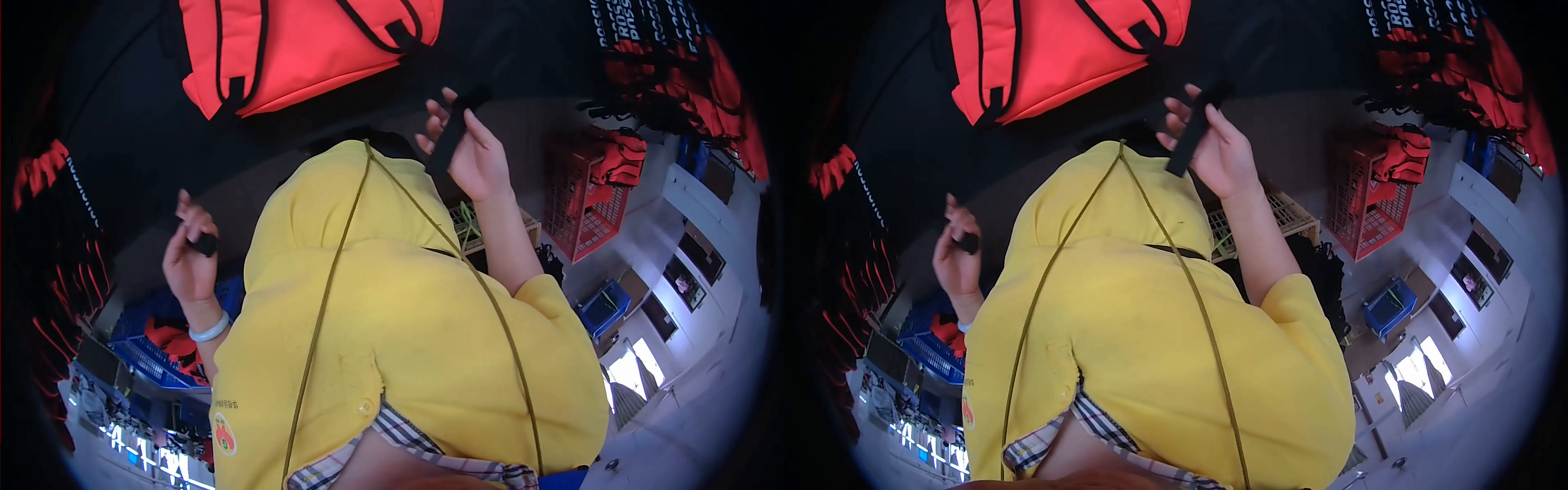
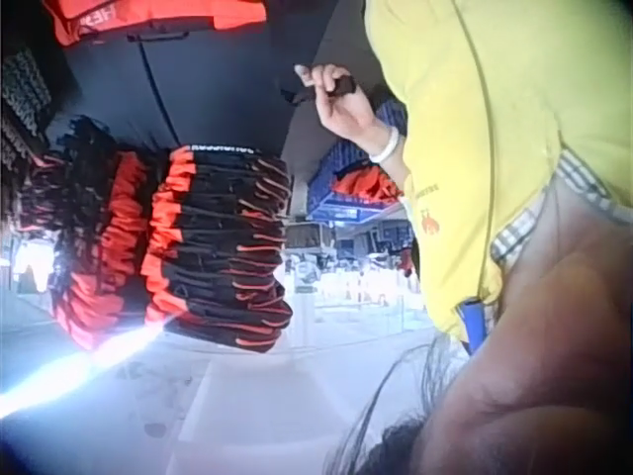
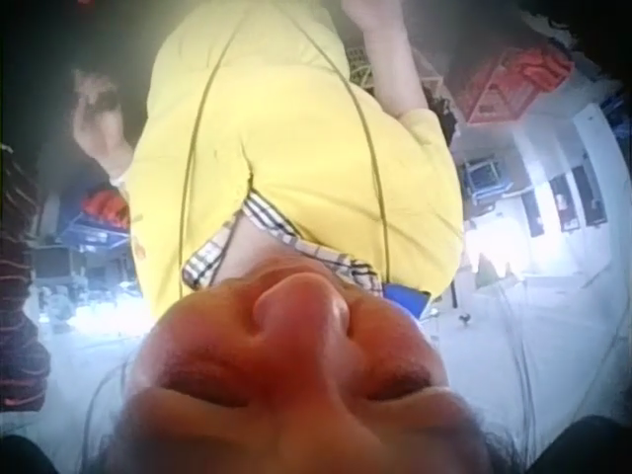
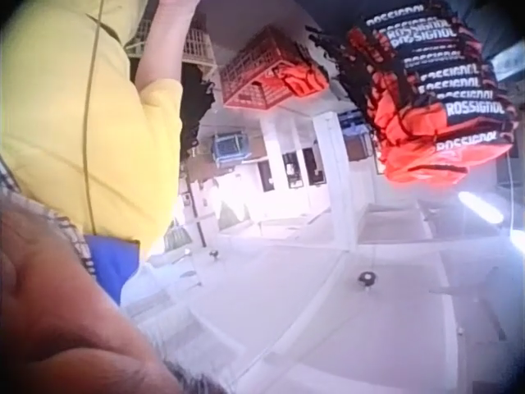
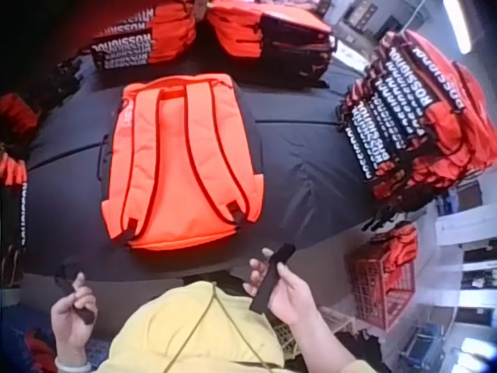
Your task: The person is inspecting and folding red Rossignol bags at a factory workstation.
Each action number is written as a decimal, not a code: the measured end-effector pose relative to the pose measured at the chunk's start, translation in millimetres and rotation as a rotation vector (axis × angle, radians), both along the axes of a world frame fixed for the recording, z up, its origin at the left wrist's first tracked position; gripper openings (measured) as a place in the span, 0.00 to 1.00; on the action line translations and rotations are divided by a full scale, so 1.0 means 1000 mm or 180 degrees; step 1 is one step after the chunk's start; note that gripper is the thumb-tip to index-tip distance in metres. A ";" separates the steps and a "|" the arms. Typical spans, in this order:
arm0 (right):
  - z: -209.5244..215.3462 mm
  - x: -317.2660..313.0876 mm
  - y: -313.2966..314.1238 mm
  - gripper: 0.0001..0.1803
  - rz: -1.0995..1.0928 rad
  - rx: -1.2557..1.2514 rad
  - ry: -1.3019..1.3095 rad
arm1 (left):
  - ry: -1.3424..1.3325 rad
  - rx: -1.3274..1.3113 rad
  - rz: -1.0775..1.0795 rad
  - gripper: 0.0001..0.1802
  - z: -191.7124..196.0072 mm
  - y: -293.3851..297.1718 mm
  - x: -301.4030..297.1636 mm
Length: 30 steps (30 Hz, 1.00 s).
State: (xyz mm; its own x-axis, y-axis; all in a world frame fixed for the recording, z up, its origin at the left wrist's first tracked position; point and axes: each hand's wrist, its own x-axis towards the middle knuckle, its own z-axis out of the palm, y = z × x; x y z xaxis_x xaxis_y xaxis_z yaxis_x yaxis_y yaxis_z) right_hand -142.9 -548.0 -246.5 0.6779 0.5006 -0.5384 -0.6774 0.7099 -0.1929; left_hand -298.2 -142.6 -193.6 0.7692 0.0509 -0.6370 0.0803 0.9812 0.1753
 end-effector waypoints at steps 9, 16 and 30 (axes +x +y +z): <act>0.037 0.007 0.059 0.25 0.0249 -0.0358 -0.0458 | -0.0534 -0.0232 -0.1046 0.32 0.007 -0.078 0.077; 0.056 0.009 0.088 0.27 0.0488 -0.0413 -0.0737 | -0.0234 0.0323 -0.1454 0.24 0.005 -0.089 0.086; 0.059 0.013 0.108 0.27 0.0808 -0.0171 -0.0478 | -0.0369 0.0220 -0.1267 0.21 0.009 -0.095 0.086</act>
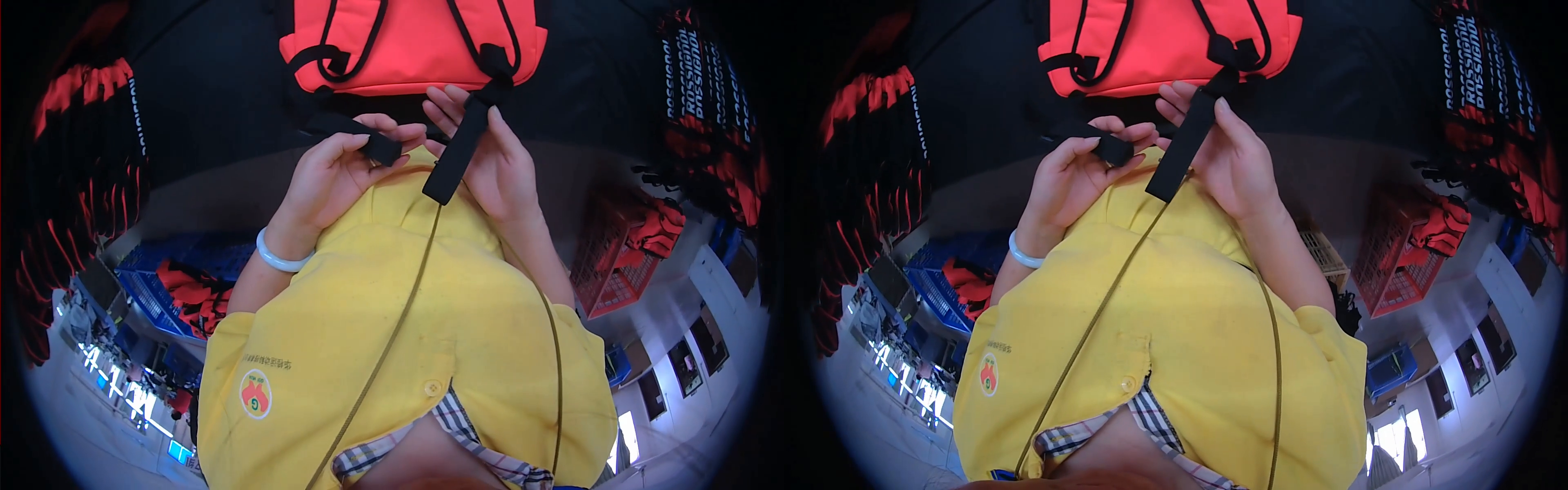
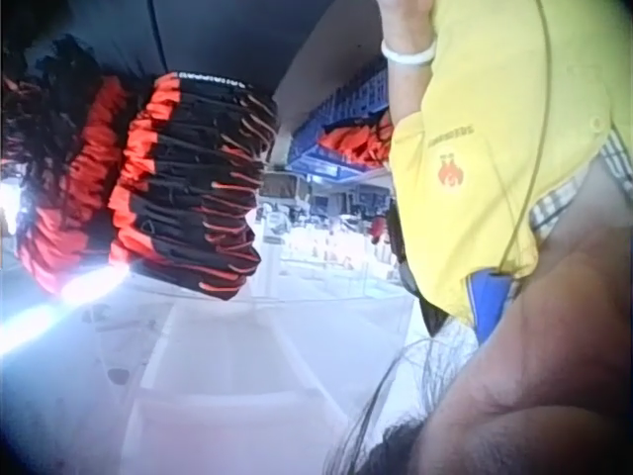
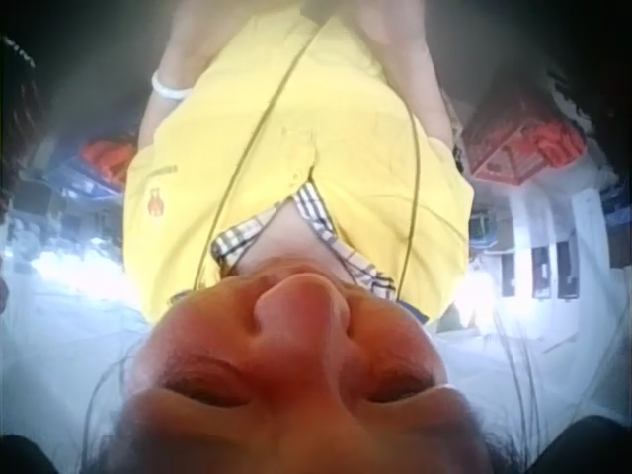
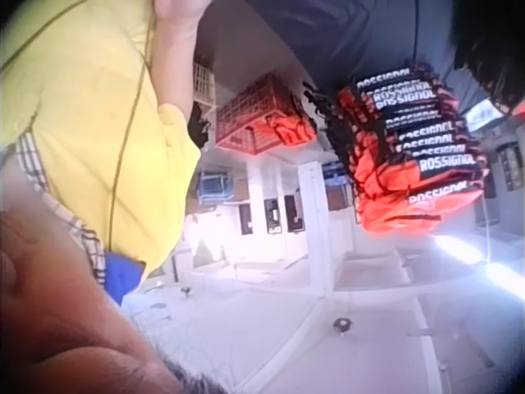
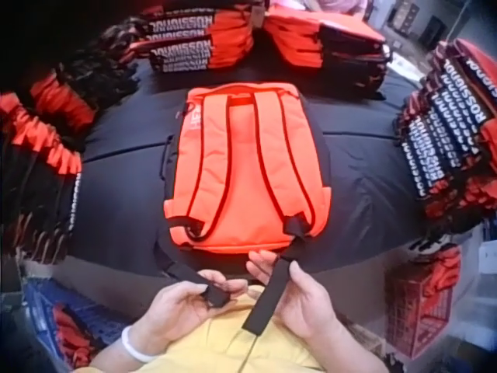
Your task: The person is inspecting and folding red Rossignol bags at a factory workstation.
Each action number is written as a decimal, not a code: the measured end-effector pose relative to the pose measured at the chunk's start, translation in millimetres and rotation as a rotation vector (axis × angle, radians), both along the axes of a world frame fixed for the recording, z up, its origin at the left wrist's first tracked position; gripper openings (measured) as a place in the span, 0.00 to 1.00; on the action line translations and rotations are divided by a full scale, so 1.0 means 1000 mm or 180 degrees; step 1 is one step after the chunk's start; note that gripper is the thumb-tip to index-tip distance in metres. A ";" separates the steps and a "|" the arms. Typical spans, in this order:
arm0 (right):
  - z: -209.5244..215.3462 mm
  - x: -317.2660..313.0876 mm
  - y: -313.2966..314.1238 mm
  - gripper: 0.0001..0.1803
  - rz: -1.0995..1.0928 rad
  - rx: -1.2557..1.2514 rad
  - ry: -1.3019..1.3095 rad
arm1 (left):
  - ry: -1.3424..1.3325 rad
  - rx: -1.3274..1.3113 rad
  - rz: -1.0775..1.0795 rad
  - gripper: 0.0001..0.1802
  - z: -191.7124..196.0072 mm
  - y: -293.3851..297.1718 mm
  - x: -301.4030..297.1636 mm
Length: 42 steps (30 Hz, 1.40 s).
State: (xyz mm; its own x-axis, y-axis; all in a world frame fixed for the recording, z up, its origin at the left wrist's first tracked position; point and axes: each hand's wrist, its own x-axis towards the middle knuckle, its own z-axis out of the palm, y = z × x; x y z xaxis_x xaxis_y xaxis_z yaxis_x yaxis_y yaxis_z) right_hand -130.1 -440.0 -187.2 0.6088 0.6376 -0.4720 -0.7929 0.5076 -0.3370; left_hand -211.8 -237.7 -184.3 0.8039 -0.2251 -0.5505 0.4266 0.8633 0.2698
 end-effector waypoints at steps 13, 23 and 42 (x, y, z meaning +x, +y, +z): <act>0.005 -0.016 0.005 0.26 0.0740 -0.1315 -0.1078 | 0.0159 0.1113 -0.0987 0.16 0.030 -0.023 0.008; -0.142 -0.041 -0.066 0.26 0.3228 -0.4086 -0.1909 | -0.0006 0.0834 -0.1041 0.13 0.039 -0.029 0.015; 0.052 -0.050 -0.047 0.10 0.0479 -0.4040 -0.3553 | -0.0211 0.1746 -0.1281 0.11 0.041 -0.048 0.018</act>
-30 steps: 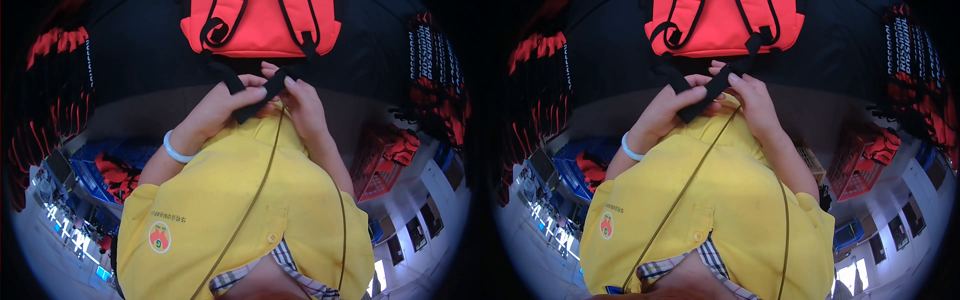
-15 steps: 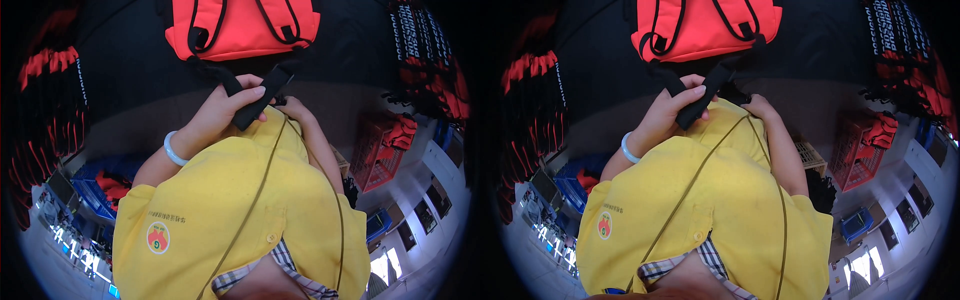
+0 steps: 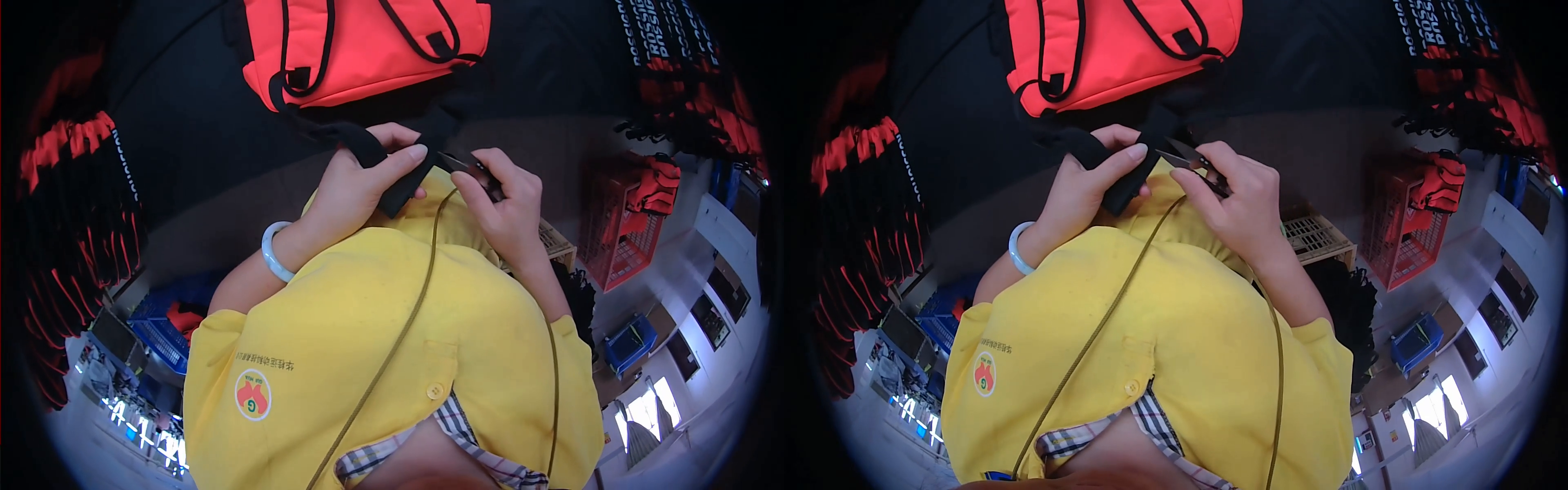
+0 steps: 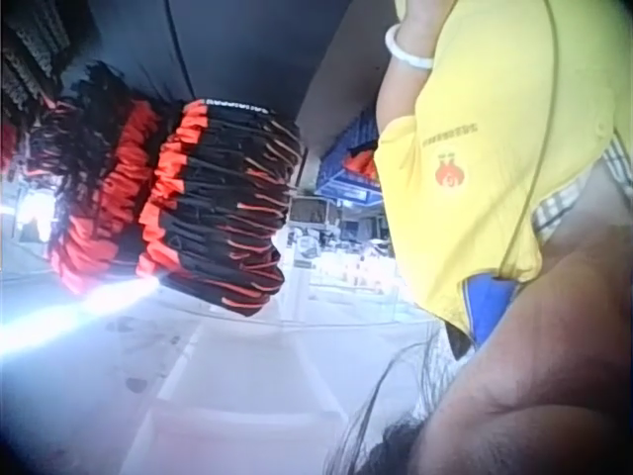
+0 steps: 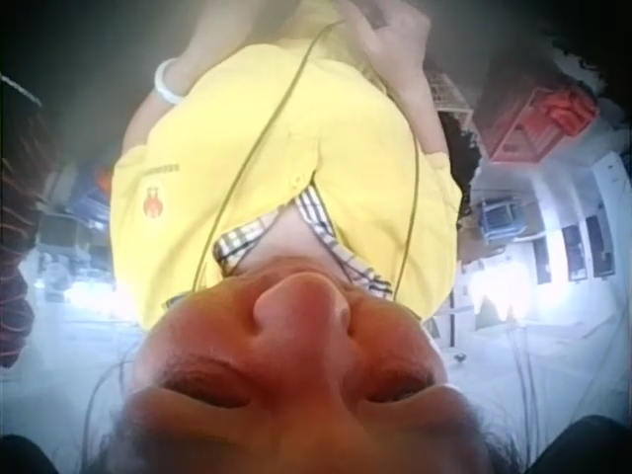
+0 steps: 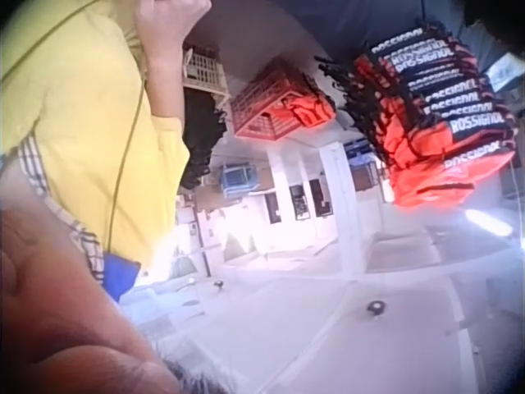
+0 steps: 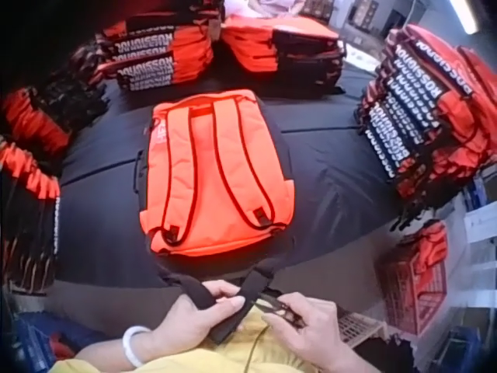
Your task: The person is inspecting and folding red Rossignol bags at a factory workstation.
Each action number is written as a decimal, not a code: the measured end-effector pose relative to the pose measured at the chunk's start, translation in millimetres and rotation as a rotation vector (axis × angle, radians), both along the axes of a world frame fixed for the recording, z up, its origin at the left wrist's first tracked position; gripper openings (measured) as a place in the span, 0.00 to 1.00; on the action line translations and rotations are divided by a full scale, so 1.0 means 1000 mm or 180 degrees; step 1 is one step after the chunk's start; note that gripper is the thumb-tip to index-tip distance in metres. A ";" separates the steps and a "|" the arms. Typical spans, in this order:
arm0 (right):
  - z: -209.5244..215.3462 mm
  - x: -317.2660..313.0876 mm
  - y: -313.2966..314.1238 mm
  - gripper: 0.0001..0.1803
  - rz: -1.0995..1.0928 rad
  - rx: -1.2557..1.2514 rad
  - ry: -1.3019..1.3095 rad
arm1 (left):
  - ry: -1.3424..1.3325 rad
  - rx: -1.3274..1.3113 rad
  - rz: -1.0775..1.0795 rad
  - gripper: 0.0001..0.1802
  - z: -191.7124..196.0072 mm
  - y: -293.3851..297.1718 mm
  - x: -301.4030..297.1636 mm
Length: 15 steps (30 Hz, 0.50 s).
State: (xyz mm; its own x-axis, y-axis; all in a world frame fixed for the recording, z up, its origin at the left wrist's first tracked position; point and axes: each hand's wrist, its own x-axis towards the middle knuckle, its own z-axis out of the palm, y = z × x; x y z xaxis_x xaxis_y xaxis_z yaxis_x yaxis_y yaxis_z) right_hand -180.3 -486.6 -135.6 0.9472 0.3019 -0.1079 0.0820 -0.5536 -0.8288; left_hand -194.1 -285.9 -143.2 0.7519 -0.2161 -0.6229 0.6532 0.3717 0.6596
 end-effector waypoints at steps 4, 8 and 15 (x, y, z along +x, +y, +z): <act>-0.007 0.003 0.001 0.12 0.0020 0.0062 -0.0100 | 0.0104 -0.0032 -0.0205 0.12 0.004 0.001 -0.001; -0.007 0.004 -0.002 0.10 0.0213 0.0080 -0.0197 | 0.0093 -0.0060 -0.0252 0.12 0.004 0.003 -0.004; -0.007 0.003 -0.008 0.10 0.0204 0.0205 0.0001 | 0.0065 -0.0060 -0.0311 0.12 0.007 0.005 -0.006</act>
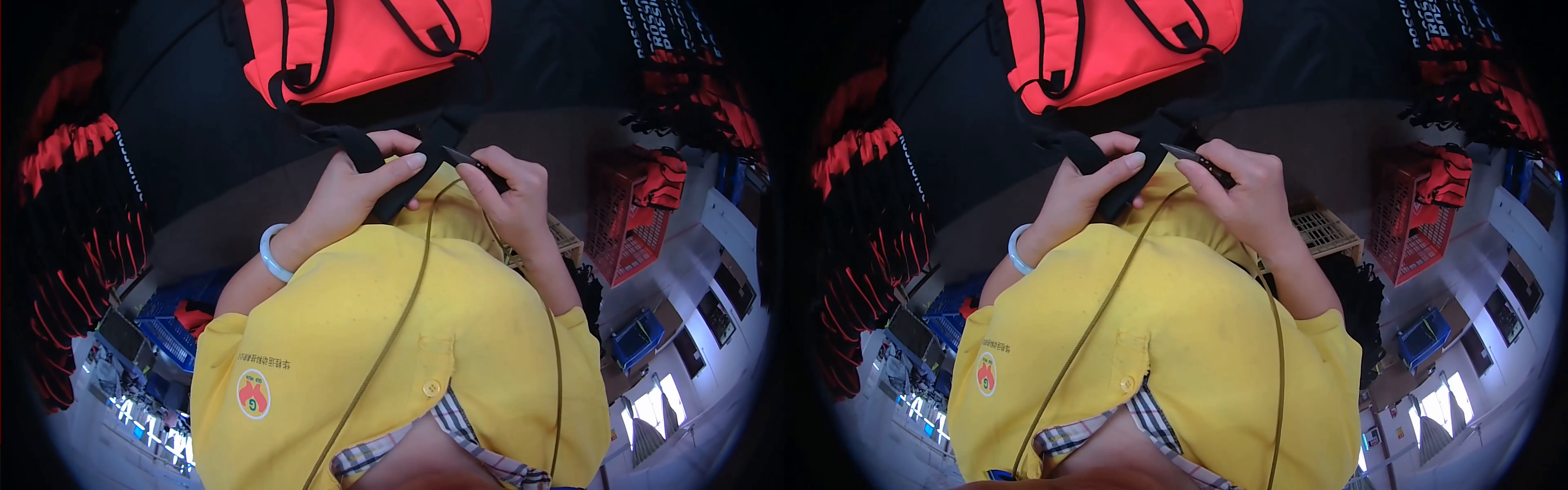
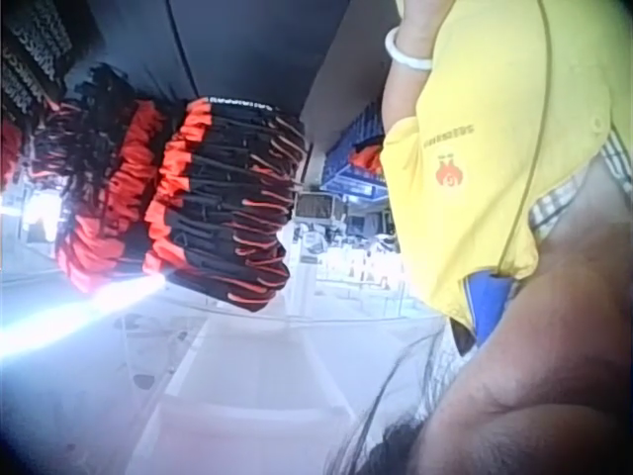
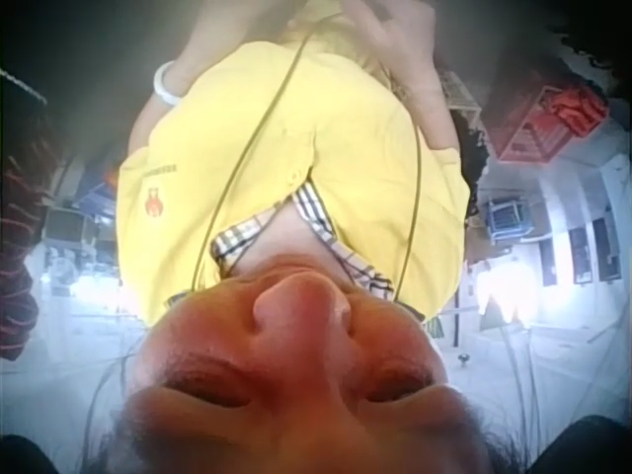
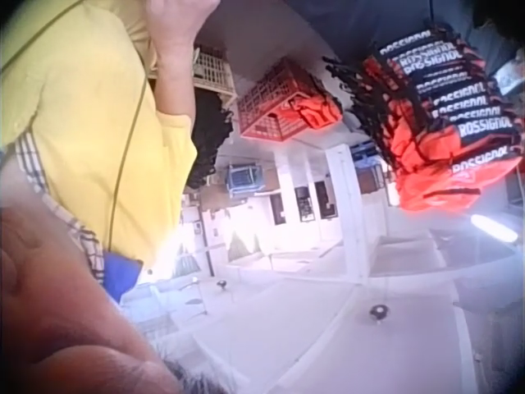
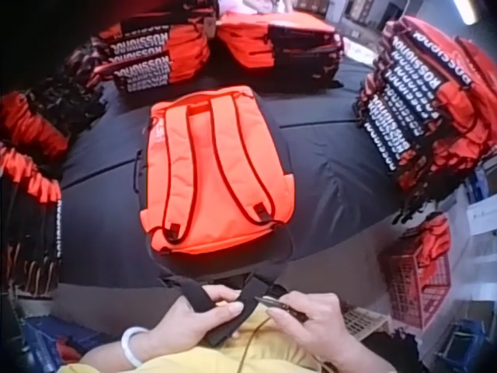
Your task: The person is inspecting and folding red Rossignol bags at a factory workstation.
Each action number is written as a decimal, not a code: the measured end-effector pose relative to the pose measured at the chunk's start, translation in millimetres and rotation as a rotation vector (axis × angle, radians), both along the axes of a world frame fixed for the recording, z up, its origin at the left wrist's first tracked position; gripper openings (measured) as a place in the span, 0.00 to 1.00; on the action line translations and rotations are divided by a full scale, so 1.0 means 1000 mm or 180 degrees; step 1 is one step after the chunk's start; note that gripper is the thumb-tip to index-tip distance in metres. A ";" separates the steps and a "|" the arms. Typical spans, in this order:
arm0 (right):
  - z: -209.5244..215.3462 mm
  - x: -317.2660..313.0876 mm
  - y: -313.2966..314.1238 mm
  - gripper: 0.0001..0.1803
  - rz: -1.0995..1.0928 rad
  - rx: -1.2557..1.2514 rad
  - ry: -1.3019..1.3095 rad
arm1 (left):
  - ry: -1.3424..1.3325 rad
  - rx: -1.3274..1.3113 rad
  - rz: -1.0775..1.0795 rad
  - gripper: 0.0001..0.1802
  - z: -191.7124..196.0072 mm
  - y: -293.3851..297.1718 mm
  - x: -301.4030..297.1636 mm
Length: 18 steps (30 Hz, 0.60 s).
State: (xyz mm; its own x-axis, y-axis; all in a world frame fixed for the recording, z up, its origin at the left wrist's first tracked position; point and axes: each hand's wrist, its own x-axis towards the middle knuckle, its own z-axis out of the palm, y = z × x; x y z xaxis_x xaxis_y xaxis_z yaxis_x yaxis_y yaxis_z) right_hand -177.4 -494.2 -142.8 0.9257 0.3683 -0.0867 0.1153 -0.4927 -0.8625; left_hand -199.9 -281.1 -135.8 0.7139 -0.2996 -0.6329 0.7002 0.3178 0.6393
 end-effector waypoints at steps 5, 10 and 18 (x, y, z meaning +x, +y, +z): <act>0.005 0.000 0.004 0.10 -0.0020 0.0019 0.0088 | 0.0035 0.0022 0.0098 0.11 0.000 0.000 -0.001; 0.004 0.003 0.007 0.10 0.0179 -0.0062 -0.0027 | -0.0077 0.0046 -0.0128 0.11 0.000 0.001 -0.002; 0.005 0.004 0.001 0.09 0.0248 -0.0065 0.0280 | -0.0051 0.0204 -0.0285 0.11 0.004 0.003 -0.004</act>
